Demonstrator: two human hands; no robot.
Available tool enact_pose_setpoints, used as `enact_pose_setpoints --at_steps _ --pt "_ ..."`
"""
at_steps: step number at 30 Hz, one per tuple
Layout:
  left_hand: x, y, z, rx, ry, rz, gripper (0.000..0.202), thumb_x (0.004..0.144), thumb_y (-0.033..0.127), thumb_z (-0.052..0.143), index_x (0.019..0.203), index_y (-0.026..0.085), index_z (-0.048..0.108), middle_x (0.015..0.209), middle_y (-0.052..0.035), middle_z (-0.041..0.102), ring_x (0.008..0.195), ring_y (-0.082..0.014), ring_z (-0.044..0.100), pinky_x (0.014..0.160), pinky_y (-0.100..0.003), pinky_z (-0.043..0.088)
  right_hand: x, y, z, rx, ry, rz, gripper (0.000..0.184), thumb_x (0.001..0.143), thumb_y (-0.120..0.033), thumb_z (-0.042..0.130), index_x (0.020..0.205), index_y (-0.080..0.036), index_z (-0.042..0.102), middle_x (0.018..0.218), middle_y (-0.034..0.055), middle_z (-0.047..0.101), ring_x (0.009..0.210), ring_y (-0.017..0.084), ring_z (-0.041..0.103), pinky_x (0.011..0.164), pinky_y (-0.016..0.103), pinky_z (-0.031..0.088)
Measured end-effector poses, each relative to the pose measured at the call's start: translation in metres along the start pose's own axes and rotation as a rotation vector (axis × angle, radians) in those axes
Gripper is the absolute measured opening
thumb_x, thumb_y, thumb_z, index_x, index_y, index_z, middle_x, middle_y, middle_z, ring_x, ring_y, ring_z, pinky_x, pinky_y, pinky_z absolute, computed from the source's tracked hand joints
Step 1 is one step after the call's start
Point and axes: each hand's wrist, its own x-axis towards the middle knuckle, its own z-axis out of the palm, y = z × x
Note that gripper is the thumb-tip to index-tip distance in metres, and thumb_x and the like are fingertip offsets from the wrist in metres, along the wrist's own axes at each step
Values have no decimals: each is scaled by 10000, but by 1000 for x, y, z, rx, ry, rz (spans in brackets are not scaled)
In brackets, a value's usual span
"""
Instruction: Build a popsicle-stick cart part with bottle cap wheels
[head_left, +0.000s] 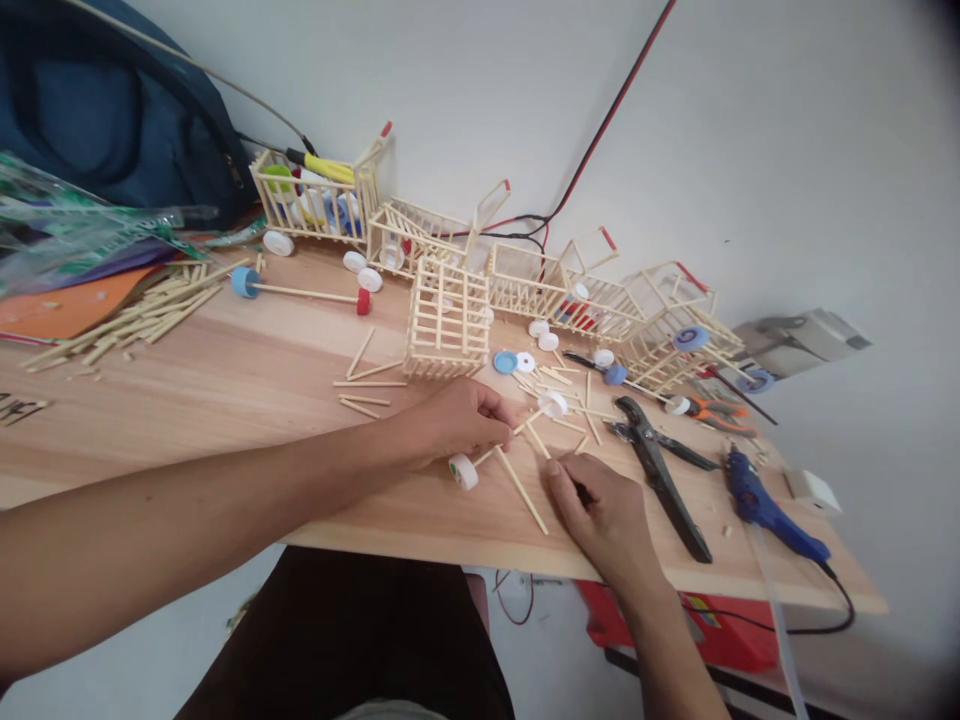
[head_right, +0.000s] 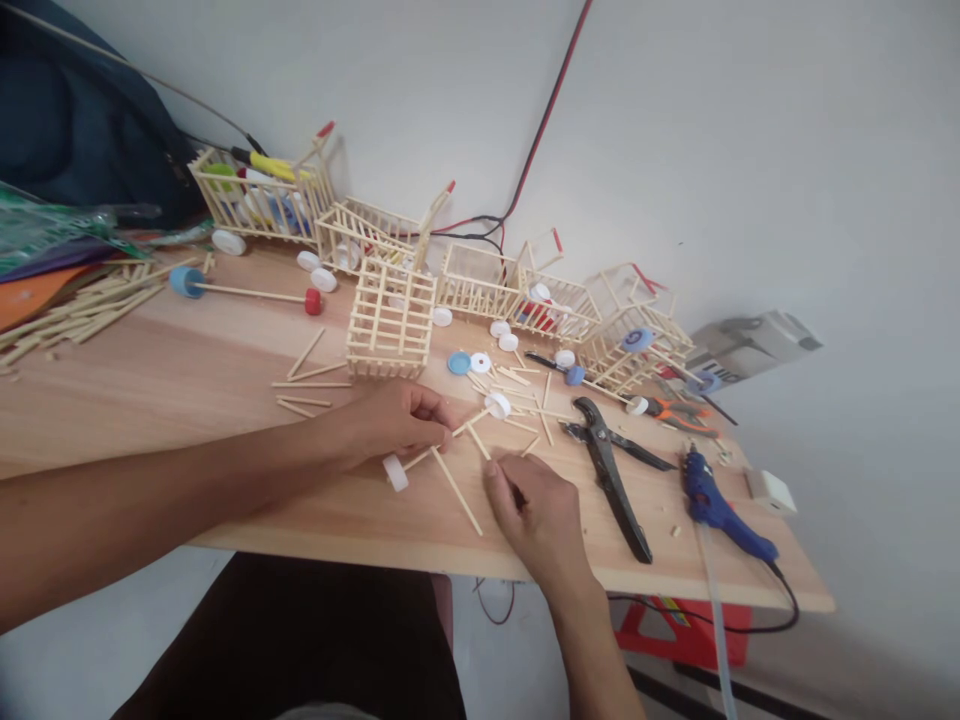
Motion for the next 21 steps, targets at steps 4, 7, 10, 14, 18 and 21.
enact_pose_setpoints --at_steps 4,7,10,14,18,21 --pt "1 -1 0 19 13 -5 75 640 202 623 701 164 645 467 61 484 400 -59 359 378 -184 218 0 0 0 6 0 -3 313 946 -282 458 643 -204 445 619 -6 491 622 140 469 605 277 337" --pt "1 -2 0 21 9 -3 80 641 208 626 704 162 645 477 61 488 403 -55 363 379 -181 217 -1 1 1 10 0 -9 316 946 -280 463 642 -203 429 618 -14 465 619 134 459 607 275 330" --pt "1 -1 0 5 -8 2 67 642 200 623 694 162 640 454 67 471 398 -56 357 376 -181 212 -1 2 1 8 3 -14 327 948 -284 466 637 -202 408 606 -23 432 602 128 440 598 274 317" --pt "0 1 0 -2 -5 4 46 644 188 619 679 163 635 433 70 456 396 -60 353 373 -183 217 -1 3 1 14 2 -14 322 950 -289 464 643 -200 421 614 -18 446 608 130 446 597 275 314" --pt "-1 2 0 13 3 -4 58 652 192 627 699 165 648 427 74 448 392 -59 345 374 -181 210 0 2 1 13 -3 -19 313 950 -288 463 652 -197 445 629 -10 473 625 135 463 608 277 321" --pt "-1 3 0 21 6 -11 52 656 184 633 702 164 647 431 75 454 391 -56 351 376 -179 208 0 1 0 12 0 -23 308 950 -285 465 656 -196 453 623 -14 469 622 131 461 605 274 320"
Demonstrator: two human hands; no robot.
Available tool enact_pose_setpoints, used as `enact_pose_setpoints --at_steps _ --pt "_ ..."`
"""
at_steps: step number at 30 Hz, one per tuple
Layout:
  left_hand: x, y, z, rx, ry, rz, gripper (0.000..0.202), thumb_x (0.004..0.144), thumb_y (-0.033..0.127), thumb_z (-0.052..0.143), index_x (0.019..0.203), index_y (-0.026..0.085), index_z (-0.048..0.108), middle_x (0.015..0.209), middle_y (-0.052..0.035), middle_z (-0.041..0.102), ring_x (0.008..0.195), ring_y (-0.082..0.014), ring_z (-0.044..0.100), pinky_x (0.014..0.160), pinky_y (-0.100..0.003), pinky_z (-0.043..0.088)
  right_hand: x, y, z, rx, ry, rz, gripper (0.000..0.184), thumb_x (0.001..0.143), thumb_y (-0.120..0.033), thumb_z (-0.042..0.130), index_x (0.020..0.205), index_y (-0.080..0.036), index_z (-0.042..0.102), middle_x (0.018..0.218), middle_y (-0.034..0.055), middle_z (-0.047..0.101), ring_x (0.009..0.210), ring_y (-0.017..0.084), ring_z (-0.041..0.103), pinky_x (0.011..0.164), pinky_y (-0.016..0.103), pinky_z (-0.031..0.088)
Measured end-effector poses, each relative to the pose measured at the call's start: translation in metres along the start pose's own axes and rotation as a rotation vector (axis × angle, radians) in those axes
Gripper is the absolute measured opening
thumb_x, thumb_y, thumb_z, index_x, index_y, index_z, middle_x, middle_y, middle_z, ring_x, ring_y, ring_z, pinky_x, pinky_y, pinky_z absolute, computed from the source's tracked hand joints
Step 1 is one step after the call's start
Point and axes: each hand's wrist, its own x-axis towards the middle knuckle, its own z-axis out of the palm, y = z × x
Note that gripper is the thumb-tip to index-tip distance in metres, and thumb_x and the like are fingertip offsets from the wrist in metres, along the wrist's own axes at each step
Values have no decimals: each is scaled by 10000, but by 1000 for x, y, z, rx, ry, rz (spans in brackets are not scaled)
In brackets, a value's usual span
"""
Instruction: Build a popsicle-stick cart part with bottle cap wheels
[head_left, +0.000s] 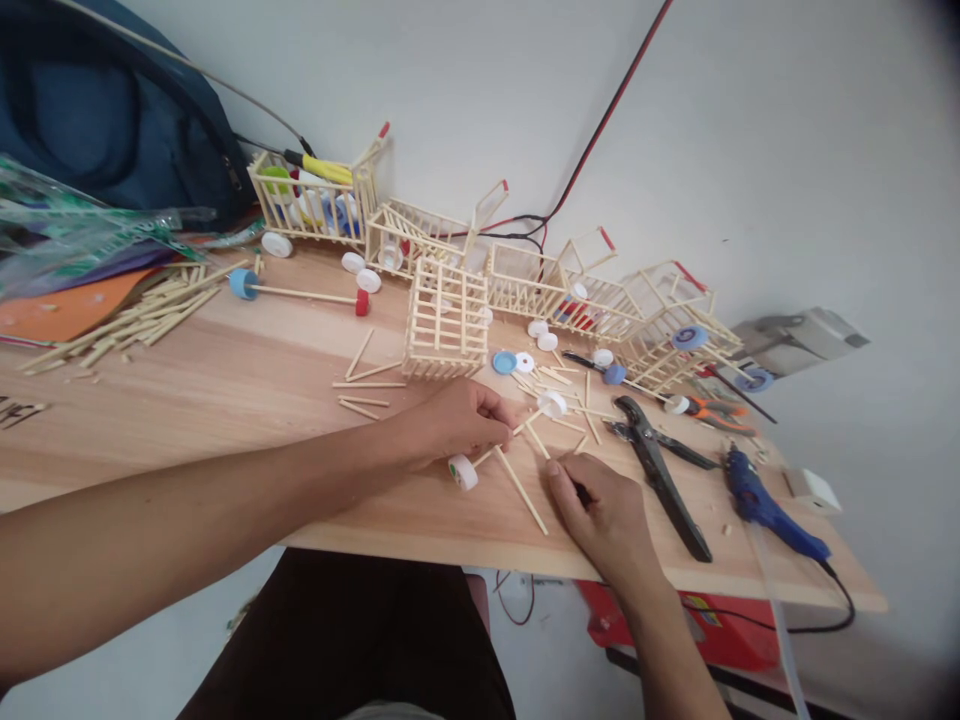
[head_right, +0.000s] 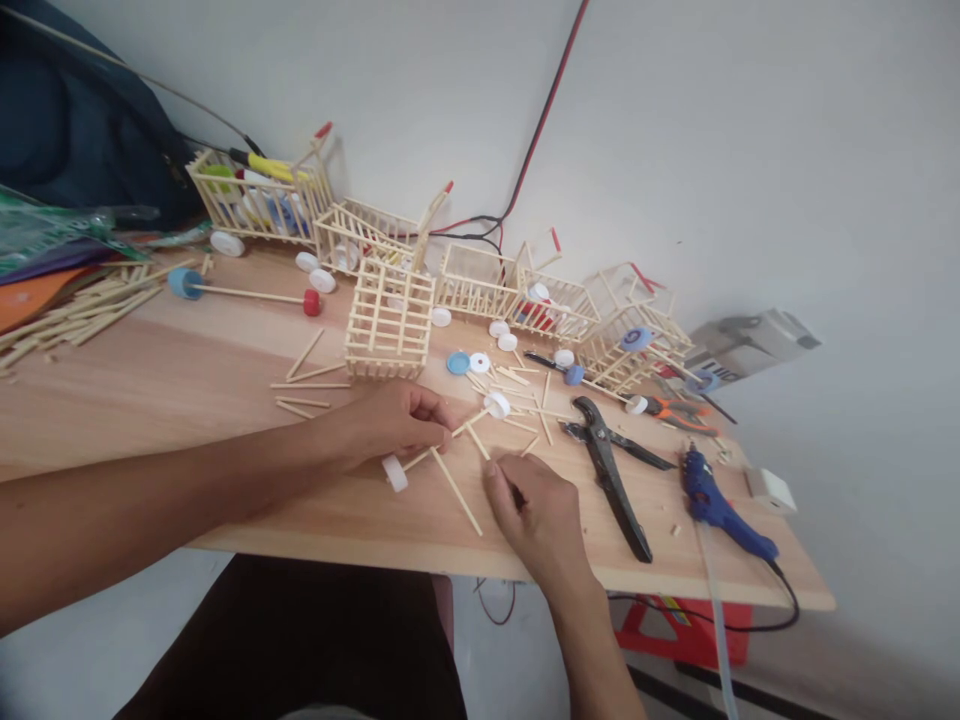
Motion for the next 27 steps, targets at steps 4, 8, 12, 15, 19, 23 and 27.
enact_pose_setpoints --at_steps 4,8,12,15,19,23,27 --pt "-1 2 0 7 4 -3 21 657 168 631 675 160 637 433 74 452 394 -51 354 377 -175 219 0 0 0 1 -2 0 320 952 -281 460 645 -197 424 627 -15 462 631 129 463 612 270 325" --pt "0 1 0 -11 -5 -1 33 659 175 624 687 164 639 433 72 459 389 -56 353 369 -179 222 0 1 0 -8 -3 2 338 951 -284 460 632 -201 387 605 -24 427 610 126 447 600 269 315" --pt "2 -3 1 -23 1 2 49 650 169 616 693 164 639 453 67 487 387 -54 357 367 -179 218 0 0 0 -1 3 2 334 949 -286 464 635 -202 388 614 -23 436 609 126 449 601 266 319" --pt "2 -3 1 -28 0 0 64 647 168 611 702 162 642 452 64 491 384 -59 356 365 -182 225 0 -1 0 -9 8 4 340 950 -286 465 632 -200 380 611 -26 432 603 121 447 600 263 315" --pt "2 -3 0 -26 6 -8 74 641 175 615 709 162 641 430 67 472 381 -65 355 361 -184 232 0 -1 -1 -14 10 -3 336 952 -285 462 634 -197 396 612 -26 441 603 118 452 602 258 316" --pt "2 -3 0 -31 -3 0 76 648 185 615 716 163 644 438 66 479 381 -64 355 361 -184 235 0 0 -1 -9 11 1 336 951 -286 463 634 -196 402 613 -25 445 608 117 455 600 255 317" --pt "3 -3 0 -28 1 -7 77 645 183 616 715 167 643 453 67 489 381 -62 351 364 -186 228 -1 -1 0 -17 12 4 346 948 -285 470 625 -198 382 597 -30 423 590 117 440 593 259 312"
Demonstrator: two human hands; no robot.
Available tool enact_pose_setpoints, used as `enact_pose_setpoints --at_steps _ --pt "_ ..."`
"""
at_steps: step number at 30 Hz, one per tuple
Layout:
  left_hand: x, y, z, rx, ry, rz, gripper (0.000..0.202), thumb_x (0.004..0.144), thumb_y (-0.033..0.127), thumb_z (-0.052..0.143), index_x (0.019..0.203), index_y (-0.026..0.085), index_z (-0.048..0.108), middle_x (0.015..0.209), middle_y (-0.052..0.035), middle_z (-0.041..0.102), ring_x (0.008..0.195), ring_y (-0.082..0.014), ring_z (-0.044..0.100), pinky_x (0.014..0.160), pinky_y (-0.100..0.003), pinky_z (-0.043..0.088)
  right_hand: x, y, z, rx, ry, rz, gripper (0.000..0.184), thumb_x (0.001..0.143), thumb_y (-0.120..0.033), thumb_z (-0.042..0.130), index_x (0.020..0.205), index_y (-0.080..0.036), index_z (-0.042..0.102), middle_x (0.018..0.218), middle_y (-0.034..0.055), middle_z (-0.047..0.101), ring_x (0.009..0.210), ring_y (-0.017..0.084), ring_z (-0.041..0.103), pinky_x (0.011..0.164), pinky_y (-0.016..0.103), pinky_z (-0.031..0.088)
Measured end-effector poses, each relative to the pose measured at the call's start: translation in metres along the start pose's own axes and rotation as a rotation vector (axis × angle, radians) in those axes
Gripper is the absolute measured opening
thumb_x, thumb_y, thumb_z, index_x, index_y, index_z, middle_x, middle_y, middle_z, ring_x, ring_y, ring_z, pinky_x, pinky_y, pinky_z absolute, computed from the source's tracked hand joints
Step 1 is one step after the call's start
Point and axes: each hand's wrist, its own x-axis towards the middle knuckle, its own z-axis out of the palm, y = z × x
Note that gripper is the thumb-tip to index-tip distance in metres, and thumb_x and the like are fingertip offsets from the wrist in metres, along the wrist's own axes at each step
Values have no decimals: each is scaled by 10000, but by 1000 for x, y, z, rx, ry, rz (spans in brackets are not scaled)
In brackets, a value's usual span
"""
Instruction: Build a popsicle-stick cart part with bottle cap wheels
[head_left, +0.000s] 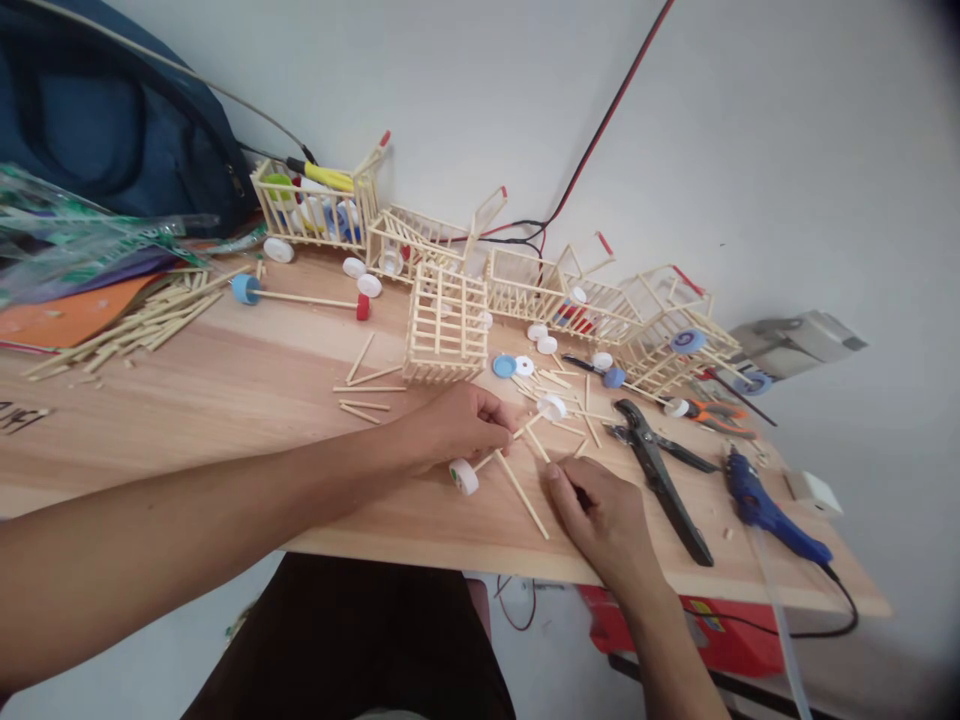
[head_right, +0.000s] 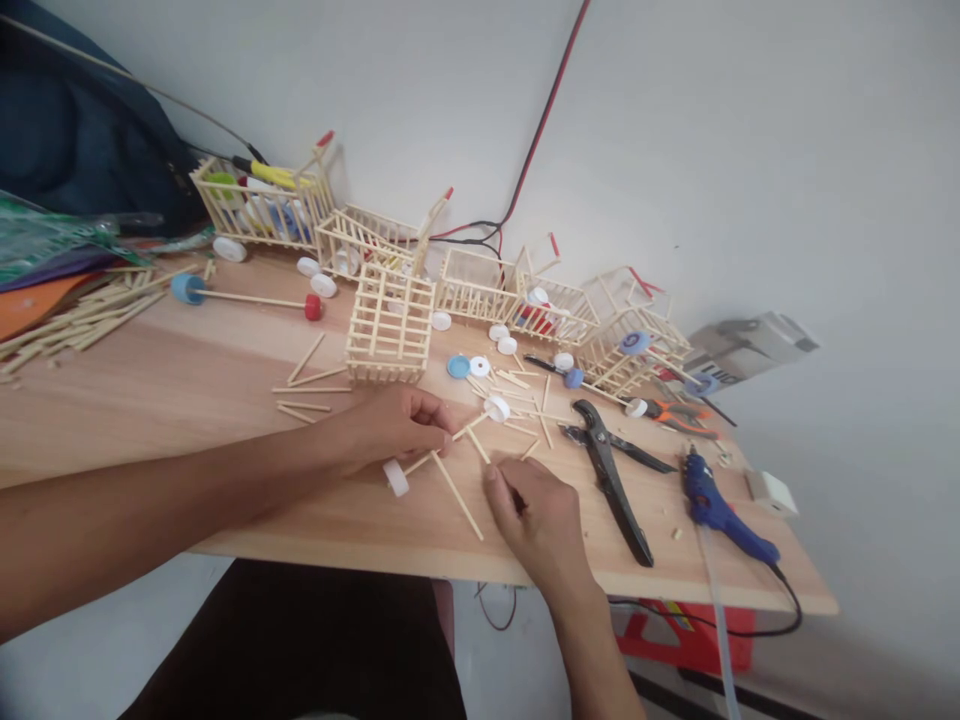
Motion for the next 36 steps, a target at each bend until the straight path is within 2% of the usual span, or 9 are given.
enact_pose_setpoints --at_steps 14,22,36 --pt "-1 0 0 10 -6 6 58 649 181 613 698 166 640 466 62 495 393 -62 351 377 -191 214 1 -1 0 0 -10 -10 327 950 -285 453 635 -207 415 623 -1 494 622 141 466 604 281 332" --pt "-1 0 -1 5 -12 11 67 653 187 609 704 158 641 460 60 484 394 -59 349 374 -186 217 1 0 0 -7 -9 -5 319 938 -264 466 630 -206 410 605 -16 470 604 133 459 592 269 329" --pt "-3 3 1 -5 -3 2 69 653 183 636 711 149 650 523 49 549 390 -49 360 388 -192 237 2 -1 0 -4 2 -29 331 943 -272 455 624 -211 389 597 -14 453 600 136 458 589 270 333"
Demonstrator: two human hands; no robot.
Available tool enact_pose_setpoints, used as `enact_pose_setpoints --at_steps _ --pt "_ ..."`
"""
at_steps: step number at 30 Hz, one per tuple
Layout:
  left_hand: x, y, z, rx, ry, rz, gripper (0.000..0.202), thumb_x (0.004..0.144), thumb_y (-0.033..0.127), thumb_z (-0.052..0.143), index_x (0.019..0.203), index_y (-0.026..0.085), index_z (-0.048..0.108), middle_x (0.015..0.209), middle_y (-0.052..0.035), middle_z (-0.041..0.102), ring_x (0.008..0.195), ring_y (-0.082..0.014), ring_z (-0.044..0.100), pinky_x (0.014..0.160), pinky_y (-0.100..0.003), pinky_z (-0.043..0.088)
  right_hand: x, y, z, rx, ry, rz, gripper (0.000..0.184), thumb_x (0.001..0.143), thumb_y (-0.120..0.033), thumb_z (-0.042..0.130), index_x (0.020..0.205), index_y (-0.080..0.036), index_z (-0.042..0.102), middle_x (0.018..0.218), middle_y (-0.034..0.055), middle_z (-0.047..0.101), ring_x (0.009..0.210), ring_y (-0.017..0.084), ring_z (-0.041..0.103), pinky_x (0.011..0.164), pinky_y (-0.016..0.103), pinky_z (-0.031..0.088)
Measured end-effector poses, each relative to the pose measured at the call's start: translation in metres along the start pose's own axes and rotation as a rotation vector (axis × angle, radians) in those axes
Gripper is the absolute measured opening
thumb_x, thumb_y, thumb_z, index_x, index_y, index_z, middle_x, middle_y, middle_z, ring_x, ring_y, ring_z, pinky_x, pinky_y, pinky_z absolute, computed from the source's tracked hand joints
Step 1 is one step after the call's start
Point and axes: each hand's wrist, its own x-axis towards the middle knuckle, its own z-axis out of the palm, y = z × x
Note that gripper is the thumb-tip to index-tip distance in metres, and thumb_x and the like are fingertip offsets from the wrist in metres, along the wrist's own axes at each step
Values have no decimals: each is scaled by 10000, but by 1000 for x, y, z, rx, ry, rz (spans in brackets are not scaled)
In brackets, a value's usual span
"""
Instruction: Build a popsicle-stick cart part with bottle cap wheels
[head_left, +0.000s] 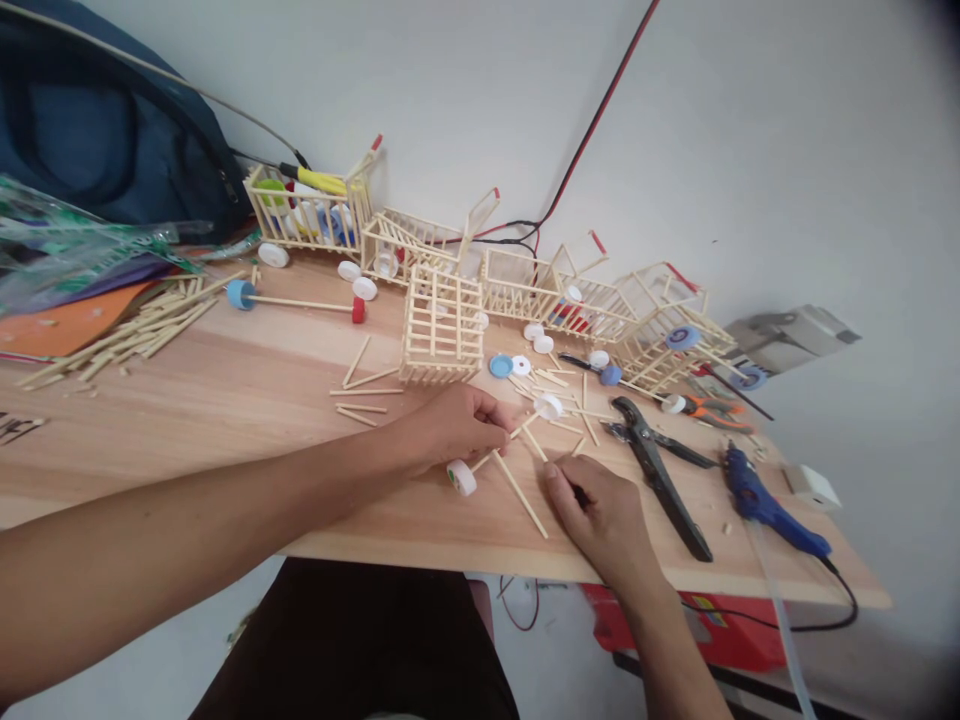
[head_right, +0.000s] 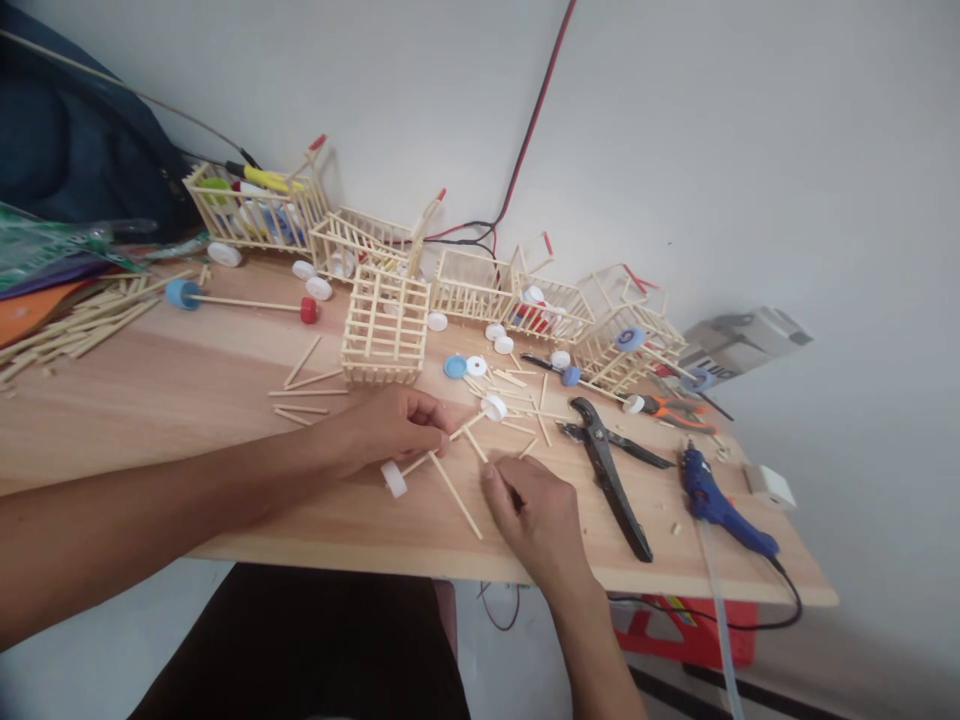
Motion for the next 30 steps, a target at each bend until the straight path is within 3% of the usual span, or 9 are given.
enact_pose_setpoints --at_steps 30 --pt "2 -2 -1 2 11 -10 82 640 189 634 714 158 649 524 50 549 392 -53 365 380 -192 232 -1 2 1 16 -14 23 318 946 -289 454 641 -210 410 605 -17 452 606 139 457 595 273 327"
